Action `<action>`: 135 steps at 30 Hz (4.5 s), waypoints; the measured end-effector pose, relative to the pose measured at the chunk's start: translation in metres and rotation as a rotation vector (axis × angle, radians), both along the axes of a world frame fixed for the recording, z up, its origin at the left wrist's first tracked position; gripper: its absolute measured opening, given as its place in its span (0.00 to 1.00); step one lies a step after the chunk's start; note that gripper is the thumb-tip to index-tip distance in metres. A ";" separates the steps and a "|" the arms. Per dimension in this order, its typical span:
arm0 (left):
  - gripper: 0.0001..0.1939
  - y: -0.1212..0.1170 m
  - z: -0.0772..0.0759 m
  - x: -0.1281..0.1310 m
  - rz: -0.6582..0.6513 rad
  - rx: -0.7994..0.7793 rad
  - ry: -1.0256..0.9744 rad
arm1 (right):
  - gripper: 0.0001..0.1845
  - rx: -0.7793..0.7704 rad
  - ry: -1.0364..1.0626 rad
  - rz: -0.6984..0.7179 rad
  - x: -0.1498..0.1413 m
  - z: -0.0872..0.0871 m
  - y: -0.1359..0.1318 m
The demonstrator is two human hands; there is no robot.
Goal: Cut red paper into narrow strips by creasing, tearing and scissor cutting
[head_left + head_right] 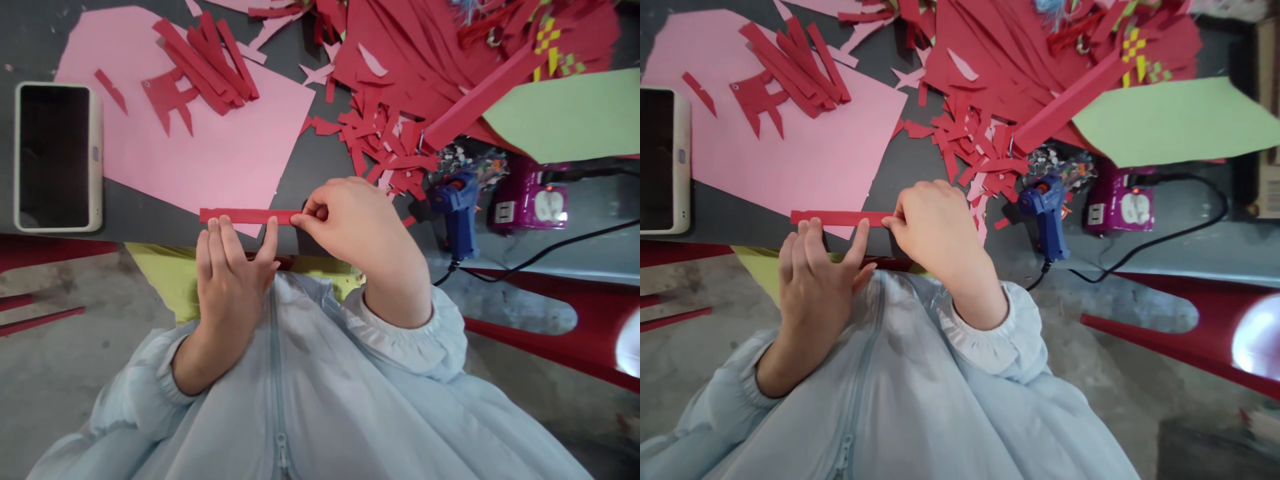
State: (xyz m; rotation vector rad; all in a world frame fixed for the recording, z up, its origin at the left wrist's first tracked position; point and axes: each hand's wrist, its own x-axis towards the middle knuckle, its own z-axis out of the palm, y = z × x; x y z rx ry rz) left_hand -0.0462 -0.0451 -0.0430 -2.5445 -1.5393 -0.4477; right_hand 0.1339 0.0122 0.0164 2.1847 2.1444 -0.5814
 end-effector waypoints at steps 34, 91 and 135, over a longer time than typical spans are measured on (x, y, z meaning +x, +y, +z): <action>0.29 -0.001 -0.005 0.007 -0.121 0.074 -0.072 | 0.12 0.026 -0.004 0.007 0.000 -0.003 0.003; 0.32 0.001 0.001 0.024 -0.095 0.093 0.165 | 0.14 0.026 -0.053 -0.049 0.019 -0.002 -0.007; 0.31 -0.001 0.006 0.032 -0.206 0.038 0.123 | 0.14 0.112 0.081 -0.193 0.042 -0.010 -0.040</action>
